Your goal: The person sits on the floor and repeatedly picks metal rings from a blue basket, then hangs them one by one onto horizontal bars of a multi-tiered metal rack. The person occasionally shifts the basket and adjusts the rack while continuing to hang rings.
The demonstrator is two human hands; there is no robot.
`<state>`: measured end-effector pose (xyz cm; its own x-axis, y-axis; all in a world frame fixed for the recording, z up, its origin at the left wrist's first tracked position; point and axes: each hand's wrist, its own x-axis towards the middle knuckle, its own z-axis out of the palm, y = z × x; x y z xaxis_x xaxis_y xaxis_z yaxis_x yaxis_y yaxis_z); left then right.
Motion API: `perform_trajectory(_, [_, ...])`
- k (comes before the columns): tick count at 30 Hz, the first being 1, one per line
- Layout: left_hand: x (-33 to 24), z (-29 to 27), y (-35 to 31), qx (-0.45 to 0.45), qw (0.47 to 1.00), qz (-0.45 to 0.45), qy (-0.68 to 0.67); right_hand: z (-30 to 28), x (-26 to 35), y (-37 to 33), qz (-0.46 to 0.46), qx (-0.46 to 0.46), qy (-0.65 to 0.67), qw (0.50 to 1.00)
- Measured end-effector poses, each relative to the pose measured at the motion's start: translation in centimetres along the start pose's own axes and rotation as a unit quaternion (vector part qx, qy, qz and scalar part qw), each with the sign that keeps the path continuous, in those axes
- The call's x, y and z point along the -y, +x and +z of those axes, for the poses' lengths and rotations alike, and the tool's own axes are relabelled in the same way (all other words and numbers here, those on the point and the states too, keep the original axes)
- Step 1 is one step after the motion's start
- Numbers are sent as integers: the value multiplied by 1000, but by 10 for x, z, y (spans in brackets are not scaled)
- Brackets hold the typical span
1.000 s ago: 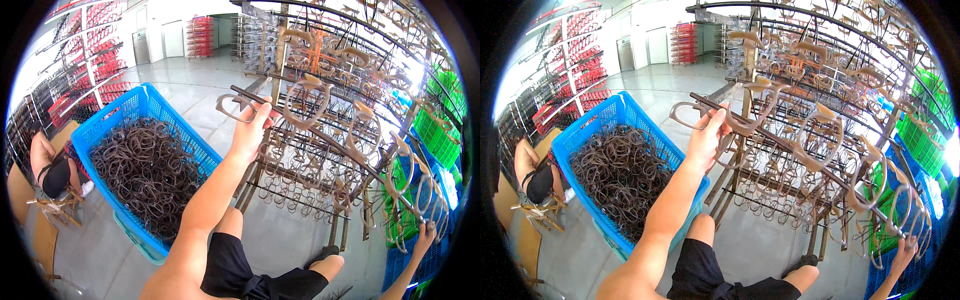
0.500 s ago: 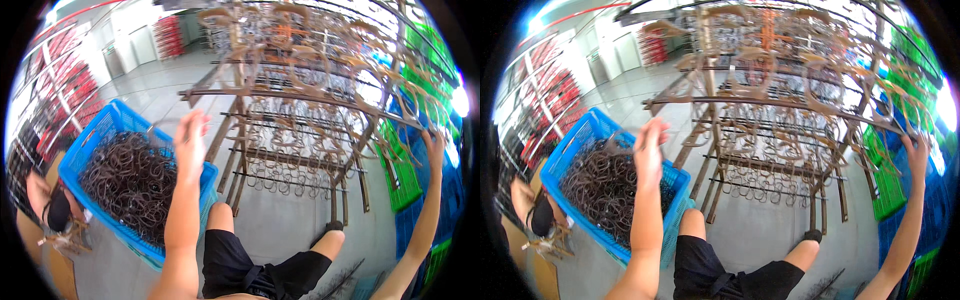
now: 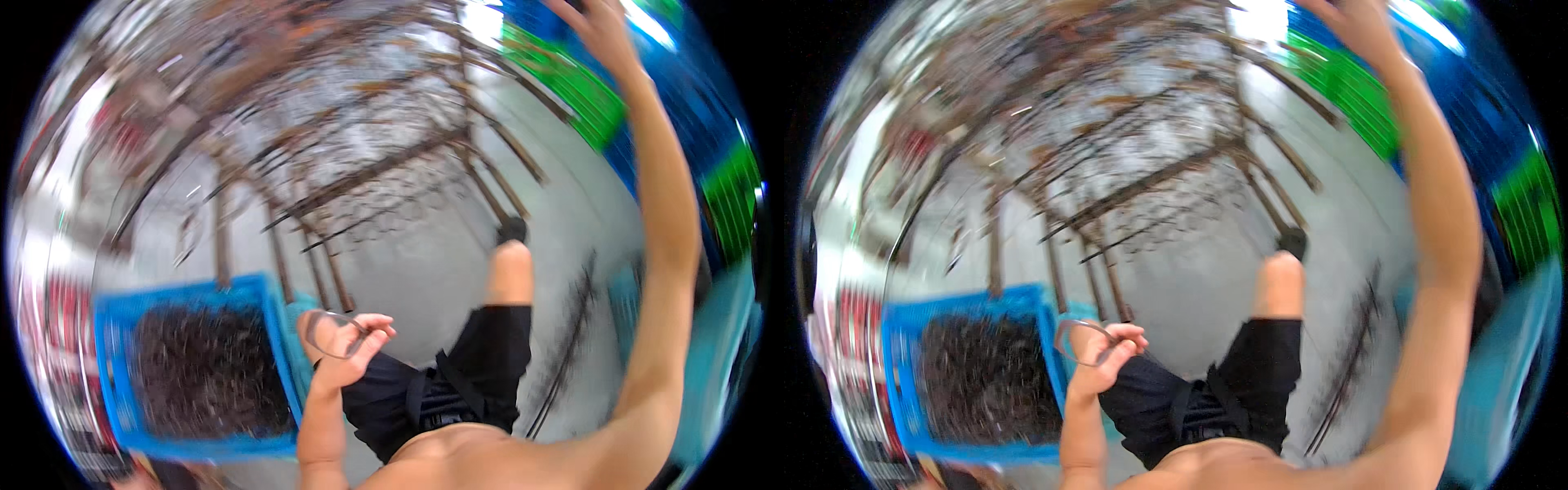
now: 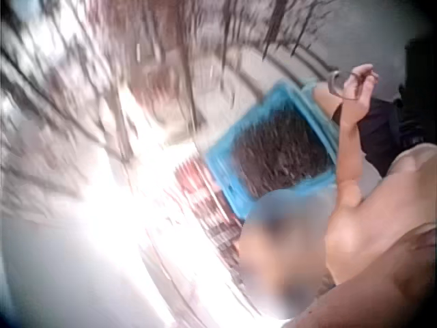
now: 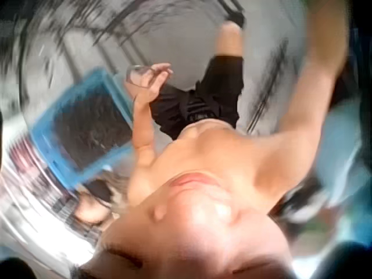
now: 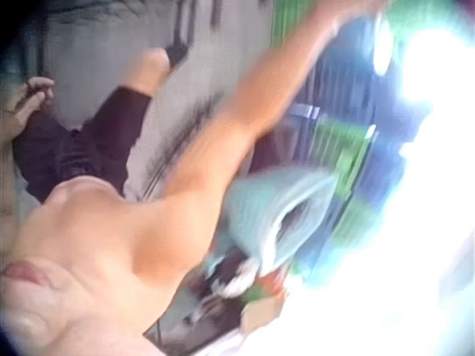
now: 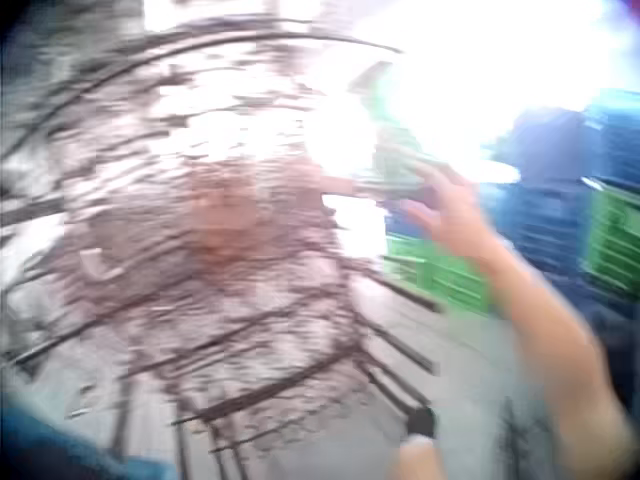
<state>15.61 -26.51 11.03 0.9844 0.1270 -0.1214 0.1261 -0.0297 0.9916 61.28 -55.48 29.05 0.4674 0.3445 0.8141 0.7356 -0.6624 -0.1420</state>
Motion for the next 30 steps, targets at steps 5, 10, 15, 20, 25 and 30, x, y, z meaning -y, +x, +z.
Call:
perform_trajectory(5, [60,65,9,35,996,-75,-25,-7,-34,-219,245,-108,151,952])
perform_trajectory(10, [94,69,15,-84,970,-211,-88,-35,10,-600,711,76,-16,699])
perform_trajectory(15, [83,58,51,-137,957,-255,36,-68,143,-806,883,214,-224,353])
perform_trajectory(20, [74,32,101,-100,965,-233,69,-89,180,-868,886,349,-238,191])
perform_trajectory(25, [71,22,124,-94,948,-285,105,-88,168,-900,883,380,-126,246])
perform_trajectory(30, [74,23,127,-108,937,-306,127,-65,185,-902,837,401,-156,339])
